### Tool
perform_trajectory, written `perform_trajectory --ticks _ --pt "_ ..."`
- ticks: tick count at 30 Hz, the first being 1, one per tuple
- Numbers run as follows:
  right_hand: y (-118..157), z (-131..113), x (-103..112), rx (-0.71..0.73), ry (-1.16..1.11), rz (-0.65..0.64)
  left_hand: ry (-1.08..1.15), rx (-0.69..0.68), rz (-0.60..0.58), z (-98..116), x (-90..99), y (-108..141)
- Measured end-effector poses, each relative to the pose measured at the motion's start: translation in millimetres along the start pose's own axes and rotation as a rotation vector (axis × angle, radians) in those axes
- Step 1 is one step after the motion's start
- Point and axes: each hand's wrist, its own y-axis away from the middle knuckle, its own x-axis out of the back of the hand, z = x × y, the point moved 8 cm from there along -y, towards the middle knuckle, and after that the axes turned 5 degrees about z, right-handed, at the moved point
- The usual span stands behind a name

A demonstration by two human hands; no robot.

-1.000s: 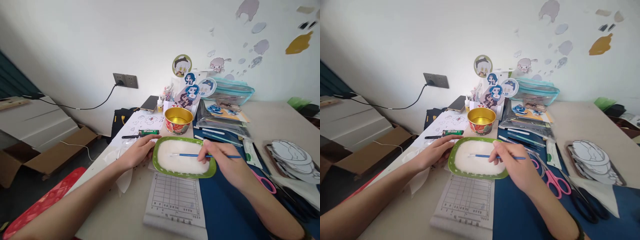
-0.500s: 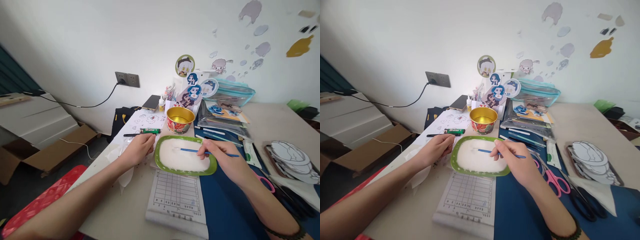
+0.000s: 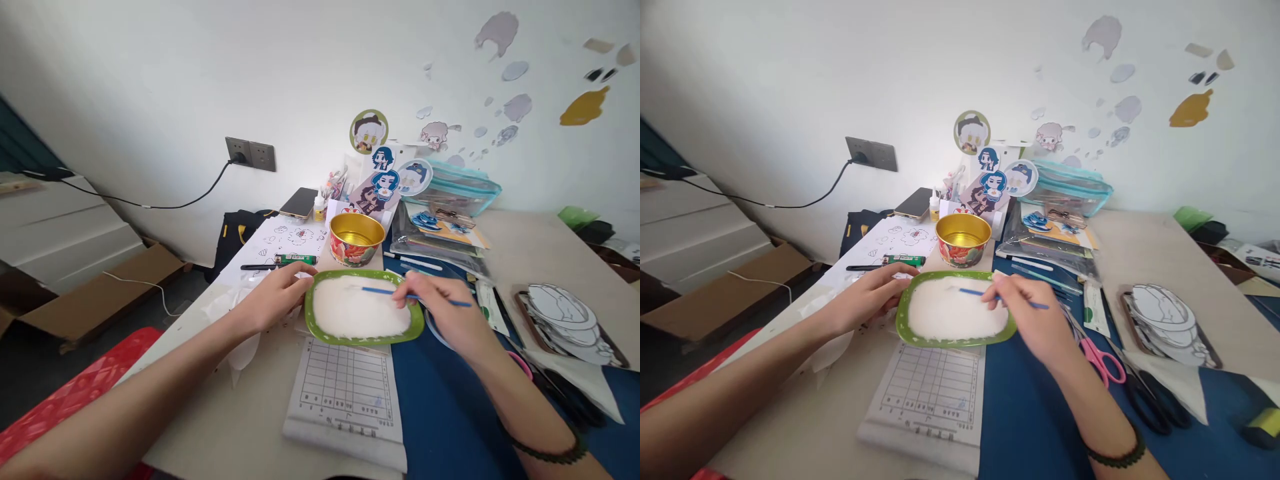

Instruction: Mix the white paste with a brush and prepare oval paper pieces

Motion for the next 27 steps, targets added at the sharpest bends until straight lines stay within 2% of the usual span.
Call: perform_trajectory --ticks 2,6,10,14,18,21,22,25,27 --pt "0.5 0.4 -4.0 -0.001 0.000 -0.046 0.004 -0.005 -0.037 -0.3 -4.4 1.0" --pt "0.1 6.2 8.1 -0.066 -0.034 0.094 0.031 -0.019 -0.030 -3.9 -7.3 -0.5" --pt "0.9 4.1 -3.7 -0.036 -0.034 -0.071 0.065 -0.019 0.001 -6.7 -7.0 -3.2" --pt "-1.8 9.1 13.0 -0.084 -0.062 0.077 0.100 -0.028 -0.015 -7.5 -8.3 -4.7" --pt "-0.1 7.5 7.0 -0.090 -0.052 -0.053 0.107 -0.009 -0.007 -10.7 -7.4 -6.0" --pt "-0.7 8.8 19.5 -0.104 -0.085 0.040 0.089 -0.016 0.001 -10.0 -7.0 -6.3" --pt "-1.3 10.2 21.9 -0.109 -0.098 0.039 0.083 -0.025 0.002 -9.0 -7.0 -6.2" --pt "-3.4 17.4 20.5 -0.144 -0.109 -0.075 0.072 -0.041 0.005 -6.4 -6.7 -5.7" --pt "-6.0 22.3 30.2 -0.166 -0.104 0.006 0.063 -0.041 0.006 -5.6 -6.5 -5.2"
